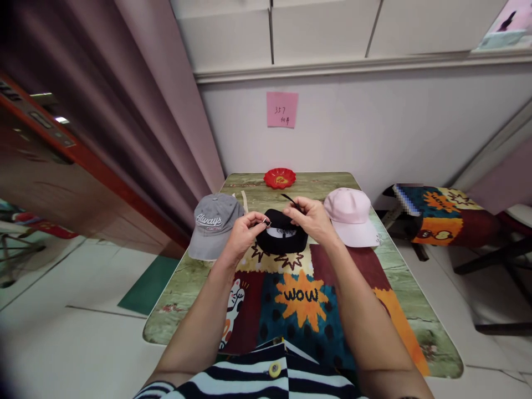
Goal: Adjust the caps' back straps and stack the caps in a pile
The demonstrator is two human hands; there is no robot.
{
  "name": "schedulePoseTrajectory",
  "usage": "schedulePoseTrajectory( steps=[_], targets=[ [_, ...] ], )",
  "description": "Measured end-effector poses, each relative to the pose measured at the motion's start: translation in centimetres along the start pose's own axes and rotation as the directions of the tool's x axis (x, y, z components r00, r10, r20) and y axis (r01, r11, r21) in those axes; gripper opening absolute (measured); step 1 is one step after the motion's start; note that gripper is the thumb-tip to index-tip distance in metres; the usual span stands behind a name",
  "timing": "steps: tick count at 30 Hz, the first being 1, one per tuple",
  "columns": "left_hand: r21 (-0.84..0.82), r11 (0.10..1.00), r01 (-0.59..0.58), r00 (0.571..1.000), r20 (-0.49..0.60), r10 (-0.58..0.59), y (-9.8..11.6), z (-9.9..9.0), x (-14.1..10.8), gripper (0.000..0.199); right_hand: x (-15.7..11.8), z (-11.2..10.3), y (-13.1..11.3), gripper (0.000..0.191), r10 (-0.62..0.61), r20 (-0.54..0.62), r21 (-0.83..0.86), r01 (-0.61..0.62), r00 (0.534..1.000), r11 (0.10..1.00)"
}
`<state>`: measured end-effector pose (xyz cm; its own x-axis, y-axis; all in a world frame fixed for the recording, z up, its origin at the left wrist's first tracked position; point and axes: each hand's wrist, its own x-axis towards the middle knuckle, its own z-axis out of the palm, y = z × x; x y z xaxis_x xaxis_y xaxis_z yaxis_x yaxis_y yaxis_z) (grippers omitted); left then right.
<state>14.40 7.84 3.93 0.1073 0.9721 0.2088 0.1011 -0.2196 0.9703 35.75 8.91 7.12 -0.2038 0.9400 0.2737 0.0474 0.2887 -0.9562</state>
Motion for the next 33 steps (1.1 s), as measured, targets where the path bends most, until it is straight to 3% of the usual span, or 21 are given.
schedulePoseTrajectory(
  steps=[6,11,14,18,22,26,29,33],
  targets=[
    [-0.058,0.997,0.04,0.998,-0.05,-0.043,-1.3,0.2,0.0,0.014,-0.6,1.6,2.4,0.069,0.059,-0.118,0.085,-0.049,0.991,0.995],
    [-0.067,0.997,0.024,0.999,-0.027,-0.026,-0.9,0.8,-0.1,0.013,-0.8,3.0,5.0,0.056,0.045,-0.158,-0.027,-0.05,0.986,0.998],
    [-0.05,0.999,0.022,0.999,-0.03,-0.023,-0.7,1.2,0.1,0.012,-0.7,3.9,6.3,0.052,0.036,-0.164,0.006,-0.035,0.986,0.999],
    [-0.011,1.0,-0.012,0.999,-0.034,0.012,-0.7,1.5,0.2,0.012,-0.8,4.4,7.1,0.046,0.043,-0.094,0.094,-0.034,0.995,0.995],
    [0.051,0.998,-0.046,0.999,-0.001,0.046,-0.6,1.8,0.4,0.014,-1.5,3.9,7.0,0.043,0.033,0.035,0.069,-0.035,0.999,0.997],
    [0.162,0.983,-0.084,0.996,-0.001,0.086,-0.1,2.5,0.5,0.011,-1.8,2.8,6.9,0.041,-0.026,0.021,0.006,0.026,0.999,1.0],
    [0.397,0.901,-0.177,0.98,-0.018,0.2,0.6,3.3,-0.1,0.008,-1.6,2.3,7.0,0.042,-0.076,-0.049,-0.053,0.073,0.996,0.996],
    [0.743,0.618,-0.259,0.919,-0.006,0.393,1.0,4.4,-1.3,0.02,-1.4,2.4,6.9,0.043,-0.101,-0.13,-0.113,0.087,0.986,0.99]
  ],
)
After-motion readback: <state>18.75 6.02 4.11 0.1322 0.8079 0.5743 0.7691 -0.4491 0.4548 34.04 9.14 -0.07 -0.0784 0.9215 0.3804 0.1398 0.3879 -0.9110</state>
